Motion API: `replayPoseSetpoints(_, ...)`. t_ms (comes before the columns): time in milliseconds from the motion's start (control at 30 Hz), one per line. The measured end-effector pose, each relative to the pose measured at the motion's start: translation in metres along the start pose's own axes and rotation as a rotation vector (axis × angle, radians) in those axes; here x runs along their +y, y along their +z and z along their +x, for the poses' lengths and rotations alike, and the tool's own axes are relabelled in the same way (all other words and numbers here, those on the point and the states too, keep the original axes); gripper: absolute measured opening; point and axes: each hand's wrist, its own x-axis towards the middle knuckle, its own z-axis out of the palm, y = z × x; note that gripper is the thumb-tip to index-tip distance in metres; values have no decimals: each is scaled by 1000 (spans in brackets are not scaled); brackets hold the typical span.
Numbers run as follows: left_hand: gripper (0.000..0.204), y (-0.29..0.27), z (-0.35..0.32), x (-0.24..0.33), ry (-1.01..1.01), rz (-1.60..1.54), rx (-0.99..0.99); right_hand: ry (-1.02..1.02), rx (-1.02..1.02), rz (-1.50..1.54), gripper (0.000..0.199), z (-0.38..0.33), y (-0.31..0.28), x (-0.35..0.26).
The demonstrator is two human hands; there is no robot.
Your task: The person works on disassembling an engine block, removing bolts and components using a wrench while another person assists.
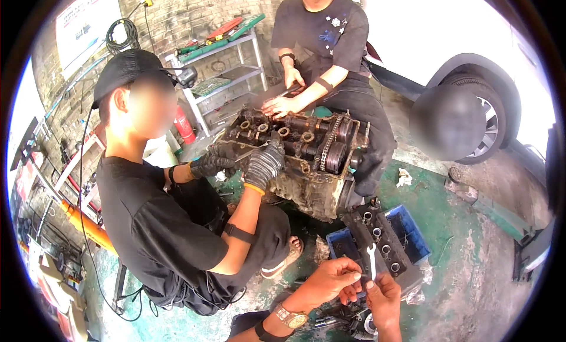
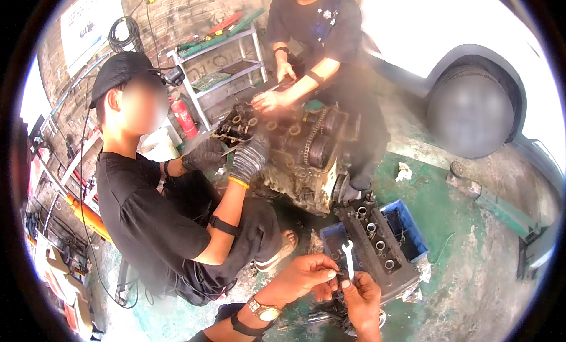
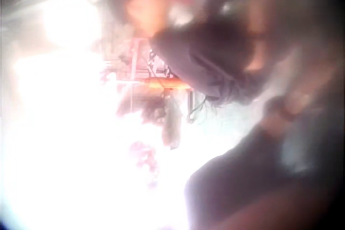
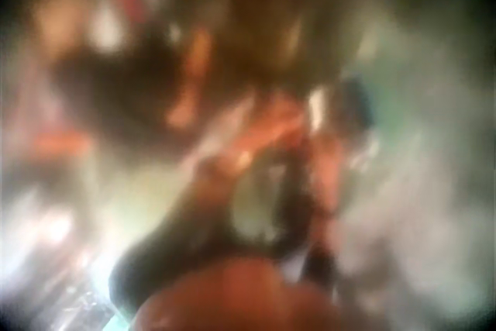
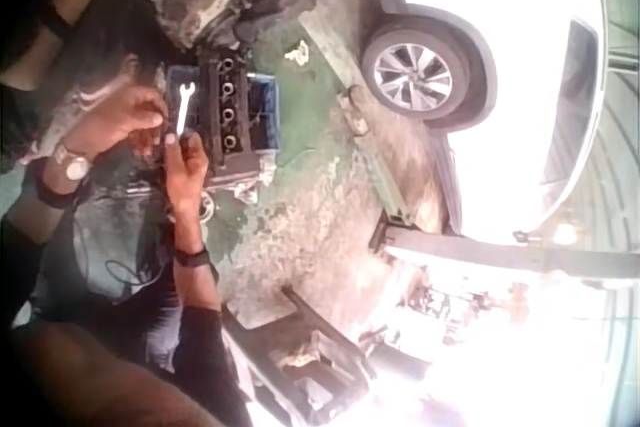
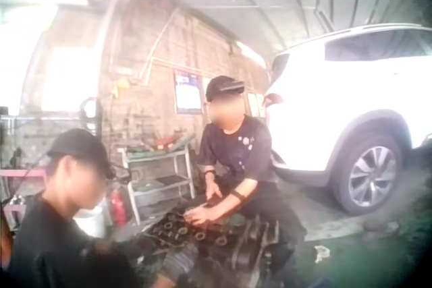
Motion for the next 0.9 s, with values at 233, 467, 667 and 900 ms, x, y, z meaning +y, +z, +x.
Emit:
replayPoseSetpoints(233,22,3,-2,2,-46,63,0,9,-10,-12,14,-6,13,-15)
replayPoseSetpoints(467,23,-2,0,-1,-5,58,78,-34,-59,-20,13,3,10,-2)
replayPoseSetpoints(667,25,0,-1,2,-19,103,56,16,-27,-64,14,3,7,-6)
replayPoseSetpoints(900,38,2,2,-5,31,-88,35,71,70,30,10,4,2,-8)
